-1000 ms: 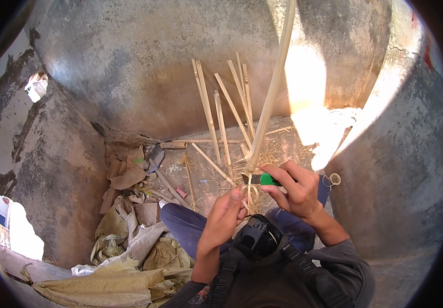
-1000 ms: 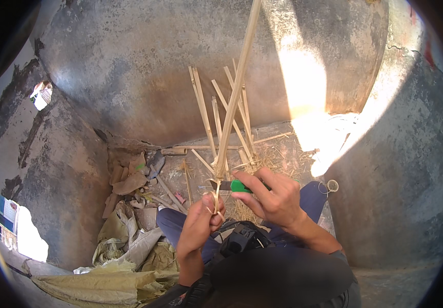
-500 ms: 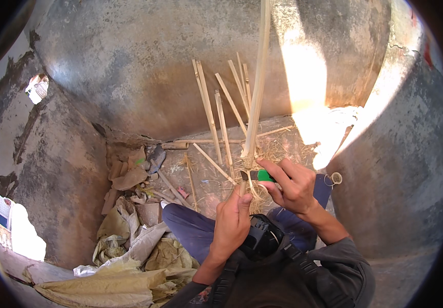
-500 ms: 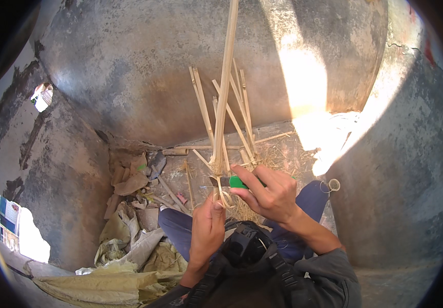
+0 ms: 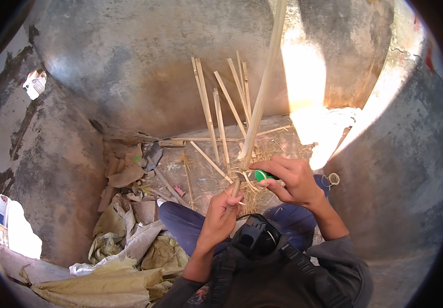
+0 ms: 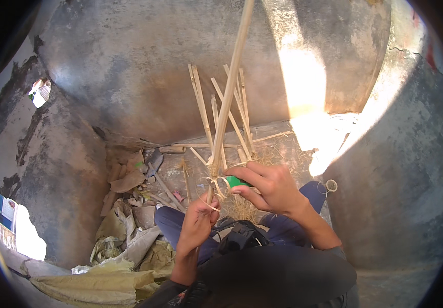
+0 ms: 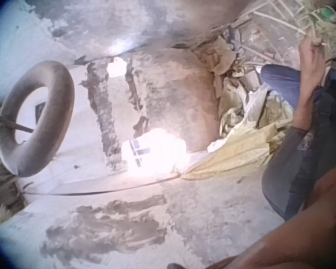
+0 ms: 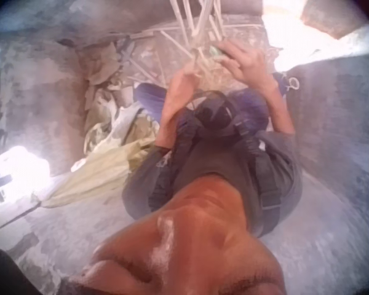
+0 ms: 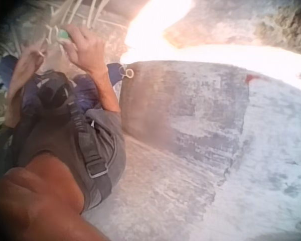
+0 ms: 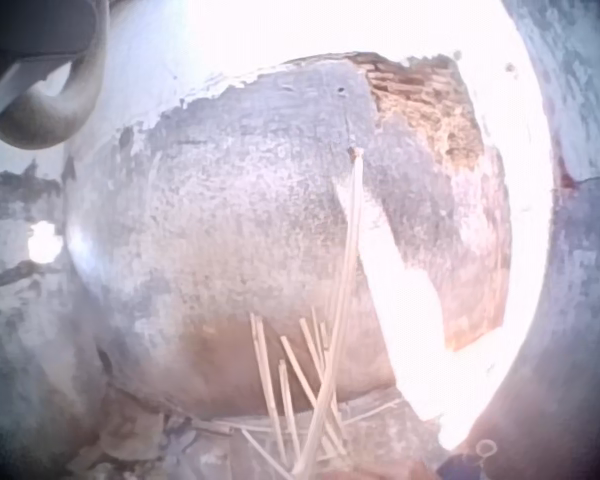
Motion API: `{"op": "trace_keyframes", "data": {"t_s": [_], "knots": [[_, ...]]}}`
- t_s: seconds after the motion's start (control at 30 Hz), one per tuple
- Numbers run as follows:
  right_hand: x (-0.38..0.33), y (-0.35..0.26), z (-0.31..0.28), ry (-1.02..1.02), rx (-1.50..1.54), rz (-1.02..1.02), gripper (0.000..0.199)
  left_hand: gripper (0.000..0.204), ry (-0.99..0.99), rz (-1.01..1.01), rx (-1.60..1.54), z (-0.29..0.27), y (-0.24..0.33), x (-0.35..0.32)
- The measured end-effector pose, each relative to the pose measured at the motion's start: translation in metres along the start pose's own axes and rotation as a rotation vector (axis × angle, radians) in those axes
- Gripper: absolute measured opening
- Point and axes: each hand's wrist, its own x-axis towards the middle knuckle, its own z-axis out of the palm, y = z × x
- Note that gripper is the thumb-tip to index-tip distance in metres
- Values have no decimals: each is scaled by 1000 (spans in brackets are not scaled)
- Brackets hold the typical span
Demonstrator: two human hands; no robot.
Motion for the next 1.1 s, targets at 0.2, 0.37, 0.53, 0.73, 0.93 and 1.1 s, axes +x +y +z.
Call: {"op": "trace_keyframes", "data": {"t_s": [0.2, 0.37, 0.53, 0.73, 0.93, 1.1], "knots": [[-10, -18, -35, -122, -296, -94, 50, 52, 38, 33, 122, 0, -1, -6], [-16, -15, -43, -107, -95, 30, 43, 53, 110, -13, 94, -13, 9, -13], [-17, -11, -19, -2, 103, 70, 30, 48, 128, 81, 148, -10, 20, -12], [-16, -19, -5, -122, 102, 88, 26, 47, 120, 52, 157, 2, 28, -13], [-12, -26, -8, -149, 114, 99, 23, 45, 107, 43, 212, 6, 36, -13], [-12, -27, -7, -172, 98, 103, 23, 47, 109, 63, 278, 11, 46, -12]]}}
